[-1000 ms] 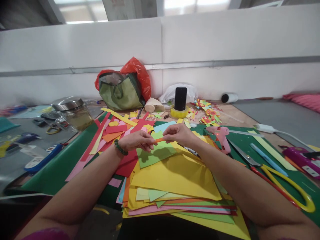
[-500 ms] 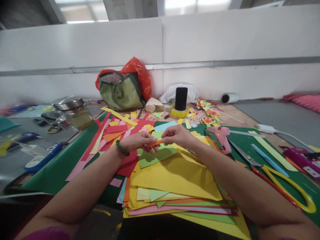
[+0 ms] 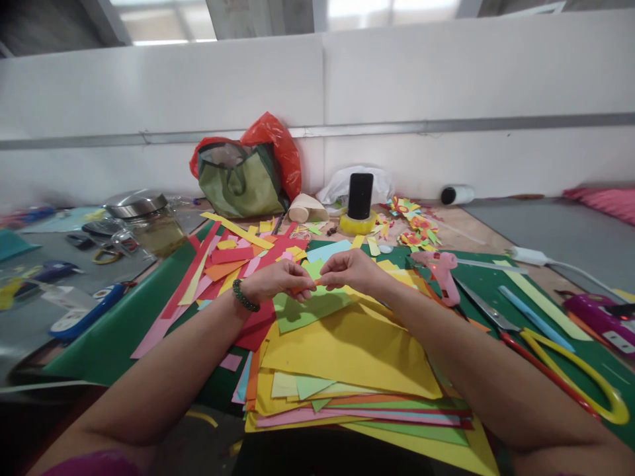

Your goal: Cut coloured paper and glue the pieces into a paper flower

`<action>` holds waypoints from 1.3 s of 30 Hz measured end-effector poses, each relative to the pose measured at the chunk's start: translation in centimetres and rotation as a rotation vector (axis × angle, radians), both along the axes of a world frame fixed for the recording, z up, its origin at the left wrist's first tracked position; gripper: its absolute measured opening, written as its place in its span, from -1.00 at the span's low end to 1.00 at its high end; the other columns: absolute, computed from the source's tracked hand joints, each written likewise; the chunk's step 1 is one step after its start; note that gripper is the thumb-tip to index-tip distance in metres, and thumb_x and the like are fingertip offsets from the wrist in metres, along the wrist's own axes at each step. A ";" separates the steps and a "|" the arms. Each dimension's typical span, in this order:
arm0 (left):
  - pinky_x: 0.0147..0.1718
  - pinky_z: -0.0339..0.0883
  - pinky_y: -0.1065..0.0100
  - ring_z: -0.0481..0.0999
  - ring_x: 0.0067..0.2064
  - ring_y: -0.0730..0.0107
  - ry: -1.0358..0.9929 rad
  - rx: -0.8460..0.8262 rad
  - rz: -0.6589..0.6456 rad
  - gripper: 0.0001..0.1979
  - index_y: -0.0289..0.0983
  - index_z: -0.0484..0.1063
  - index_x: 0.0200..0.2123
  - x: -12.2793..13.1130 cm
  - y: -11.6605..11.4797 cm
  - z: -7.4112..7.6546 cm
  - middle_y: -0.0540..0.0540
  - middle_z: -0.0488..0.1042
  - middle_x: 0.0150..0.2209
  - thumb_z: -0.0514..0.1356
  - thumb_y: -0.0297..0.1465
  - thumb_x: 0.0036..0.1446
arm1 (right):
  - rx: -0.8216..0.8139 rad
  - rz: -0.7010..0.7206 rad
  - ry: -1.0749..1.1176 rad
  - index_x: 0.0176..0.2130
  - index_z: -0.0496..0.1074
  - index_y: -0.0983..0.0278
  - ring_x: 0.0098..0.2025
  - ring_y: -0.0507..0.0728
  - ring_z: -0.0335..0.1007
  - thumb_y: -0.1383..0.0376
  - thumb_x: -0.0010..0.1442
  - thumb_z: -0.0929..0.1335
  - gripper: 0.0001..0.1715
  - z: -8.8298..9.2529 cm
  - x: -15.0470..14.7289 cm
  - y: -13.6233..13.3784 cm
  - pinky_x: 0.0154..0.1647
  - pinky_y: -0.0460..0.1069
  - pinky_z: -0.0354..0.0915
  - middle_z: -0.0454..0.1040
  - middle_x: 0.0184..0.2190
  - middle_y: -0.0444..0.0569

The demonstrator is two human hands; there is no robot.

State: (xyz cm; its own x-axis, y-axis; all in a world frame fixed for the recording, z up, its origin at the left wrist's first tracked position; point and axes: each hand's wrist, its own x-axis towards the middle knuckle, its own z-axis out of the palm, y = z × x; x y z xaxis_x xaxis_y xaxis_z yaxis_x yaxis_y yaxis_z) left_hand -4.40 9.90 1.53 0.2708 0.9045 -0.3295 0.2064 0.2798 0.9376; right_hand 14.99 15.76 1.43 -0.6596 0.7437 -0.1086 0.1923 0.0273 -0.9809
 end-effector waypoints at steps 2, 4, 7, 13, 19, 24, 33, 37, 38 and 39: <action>-0.45 0.33 0.48 0.48 -0.53 0.52 0.021 0.023 0.009 -0.59 -0.37 0.54 -0.51 0.0 0.0 0.1 -0.08 0.55 -0.54 0.48 -0.16 -0.33 | -0.016 -0.011 0.000 -0.50 0.50 0.34 -0.54 0.02 0.46 0.11 -0.43 0.61 -0.50 0.0 0.0 0.1 -0.45 -0.10 0.36 0.52 -0.60 -0.12; -0.46 0.32 0.49 0.46 -0.54 0.54 0.037 0.045 0.016 -0.60 -0.37 0.53 -0.51 0.0 0.0 0.1 -0.07 0.54 -0.55 0.48 -0.17 -0.32 | -0.023 -0.022 -0.005 -0.50 0.50 0.34 -0.54 0.01 0.46 0.11 -0.44 0.62 -0.48 0.0 0.1 0.2 -0.46 -0.11 0.35 0.53 -0.60 -0.11; -0.47 0.32 0.48 0.45 -0.54 0.54 0.053 0.064 0.018 -0.62 -0.37 0.52 -0.51 -0.1 0.0 0.2 -0.06 0.53 -0.56 0.47 -0.18 -0.29 | -0.036 -0.016 -0.006 -0.47 0.51 0.34 -0.53 0.02 0.47 0.10 -0.43 0.62 -0.47 0.1 0.3 0.4 -0.45 -0.11 0.35 0.54 -0.58 -0.10; -0.49 0.29 0.49 0.44 -0.55 0.55 0.057 0.118 0.020 -0.62 -0.35 0.50 -0.47 0.2 -0.1 0.2 0.00 0.47 -0.59 0.43 -0.15 -0.21 | -0.005 0.054 -0.004 -0.42 0.51 0.35 -0.48 0.02 0.48 0.07 -0.32 0.59 -0.49 0.1 0.1 -0.1 -0.40 -0.09 0.36 0.55 -0.54 -0.10; -0.51 0.29 0.49 0.39 -0.58 0.57 0.083 0.200 0.038 -0.69 -0.36 0.46 -0.53 0.7 -0.1 0.3 0.04 0.40 -0.64 0.40 -0.22 -0.15 | 0.018 0.022 -0.015 -0.45 0.49 0.35 -0.52 0.00 0.44 0.09 -0.34 0.59 -0.51 0.0 -0.3 -0.2 -0.44 -0.11 0.34 0.52 -0.59 -0.12; -0.55 0.26 0.51 0.34 -0.62 0.61 0.049 0.181 0.075 -0.65 -0.35 0.43 -0.55 -0.1 0.2 0.3 0.06 0.38 -0.66 0.43 -0.21 -0.21 | -0.019 -0.059 -0.018 -0.50 0.47 0.35 -0.55 -0.01 0.43 0.11 -0.39 0.61 -0.50 0.6 0.3 0.4 -0.48 -0.12 0.36 0.51 -0.61 -0.11; -0.43 0.34 0.46 0.49 -0.49 0.50 0.035 0.145 -0.102 -0.58 -0.35 0.50 -0.46 -0.2 0.0 0.2 -0.07 0.54 -0.50 0.39 -0.08 -0.17 | 0.015 -0.025 -0.030 -0.53 0.44 0.33 -0.57 0.00 0.44 0.14 -0.43 0.62 -0.51 0.7 -0.2 -0.5 -0.49 -0.12 0.36 0.50 -0.64 -0.13; -0.47 0.33 0.46 0.42 -0.54 0.54 0.037 0.229 -0.027 -0.62 -0.34 0.48 -0.45 -1.0 0.5 0.1 -0.03 0.49 -0.54 0.37 -0.11 -0.12 | 0.137 -0.061 -0.052 -0.52 0.43 0.30 -0.55 0.02 0.45 0.18 -0.34 0.59 -0.60 1.7 0.2 0.0 -0.50 -0.12 0.34 0.49 -0.63 -0.14; -0.48 0.32 0.47 0.41 -0.54 0.56 0.026 0.240 0.005 -0.63 -0.34 0.47 -0.45 -1.3 0.6 0.1 -0.01 0.47 -0.55 0.37 -0.12 -0.10 | 0.161 -0.079 -0.073 -0.51 0.43 0.29 -0.53 0.03 0.46 0.21 -0.29 0.57 -0.64 2.1 0.5 0.2 -0.49 -0.11 0.34 0.49 -0.62 -0.13; -0.50 0.30 0.49 0.39 -0.55 0.58 0.009 0.248 0.038 -0.64 -0.33 0.44 -0.46 -1.5 0.7 0.1 0.01 0.44 -0.56 0.36 -0.13 -0.09 | 0.188 -0.094 -0.103 -0.50 0.43 0.29 -0.52 0.04 0.47 0.23 -0.24 0.55 -0.69 2.7 0.8 0.2 -0.47 -0.10 0.35 0.50 -0.60 -0.12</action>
